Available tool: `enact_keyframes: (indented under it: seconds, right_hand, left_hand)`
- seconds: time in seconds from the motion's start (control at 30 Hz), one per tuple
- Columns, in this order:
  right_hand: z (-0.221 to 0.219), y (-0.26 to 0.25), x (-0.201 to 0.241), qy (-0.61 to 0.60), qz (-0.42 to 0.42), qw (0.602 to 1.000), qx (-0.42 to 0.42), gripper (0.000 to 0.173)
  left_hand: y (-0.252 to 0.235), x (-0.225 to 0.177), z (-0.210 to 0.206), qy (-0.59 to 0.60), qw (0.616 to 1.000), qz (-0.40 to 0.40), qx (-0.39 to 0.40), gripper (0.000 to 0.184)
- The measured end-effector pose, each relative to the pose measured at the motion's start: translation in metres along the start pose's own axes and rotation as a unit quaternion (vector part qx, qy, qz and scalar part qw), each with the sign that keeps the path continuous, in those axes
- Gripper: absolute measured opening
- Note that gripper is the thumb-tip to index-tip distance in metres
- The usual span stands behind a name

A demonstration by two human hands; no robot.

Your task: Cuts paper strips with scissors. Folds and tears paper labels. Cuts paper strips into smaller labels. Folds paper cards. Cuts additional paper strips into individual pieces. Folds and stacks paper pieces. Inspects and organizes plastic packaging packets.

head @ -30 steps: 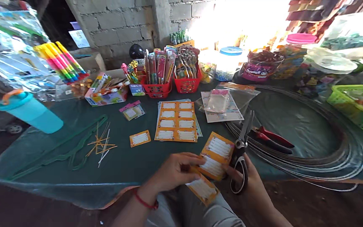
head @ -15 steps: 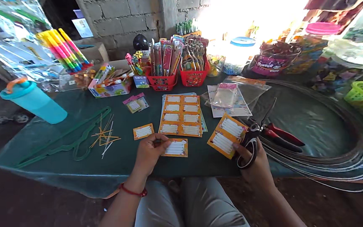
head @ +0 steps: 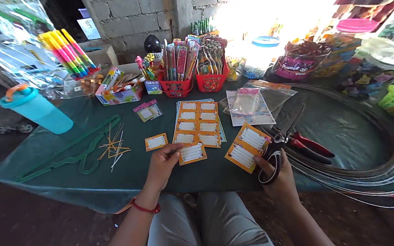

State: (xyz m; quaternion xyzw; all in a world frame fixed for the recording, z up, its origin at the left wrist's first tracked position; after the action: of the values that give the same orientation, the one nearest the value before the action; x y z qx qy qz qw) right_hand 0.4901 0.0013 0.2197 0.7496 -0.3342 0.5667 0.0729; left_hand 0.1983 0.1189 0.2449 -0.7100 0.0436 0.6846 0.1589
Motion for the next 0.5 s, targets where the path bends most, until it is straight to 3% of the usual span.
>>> enact_keyframes:
  seconds: [0.13,0.23,0.3,0.37,0.5]
  right_hand:
    - [0.001,0.000,0.000,0.010,0.000,1.000,-0.006,0.062]
    - [0.001,0.001,-0.001,0.014,-0.002,1.000,-0.006,0.064]
    - [0.001,0.000,-0.002,0.016,0.002,1.000,-0.002,0.064]
    - [0.001,0.000,-0.002,0.021,0.005,1.000,0.000,0.065]
    - [0.001,0.000,-0.001,0.023,0.011,1.000,0.003,0.063]
  left_hand:
    - [-0.004,-0.017,0.022,-0.052,0.996,-0.053,-0.040,0.023]
    - [-0.020,-0.044,0.089,-0.076,0.974,-0.111,-0.182,0.017]
    - [-0.032,-0.052,0.124,-0.068,0.961,-0.107,-0.244,0.014]
    - [-0.043,-0.049,0.132,-0.108,0.966,-0.058,-0.228,0.014]
    - [-0.062,-0.022,0.110,-0.293,0.949,0.045,-0.108,0.016]
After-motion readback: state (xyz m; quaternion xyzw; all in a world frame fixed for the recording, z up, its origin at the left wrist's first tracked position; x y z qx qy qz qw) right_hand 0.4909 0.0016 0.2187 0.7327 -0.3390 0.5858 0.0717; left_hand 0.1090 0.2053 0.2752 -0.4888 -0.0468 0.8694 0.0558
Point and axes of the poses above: each hand's wrist, its own y-axis away from the middle knuckle, its own z-axis out of the back of the hand, x = y × z, the point moved 7 cm from there along -y, towards the middle knuckle, and after that the axes turned 1 degree about y, right-handed, at the moved point
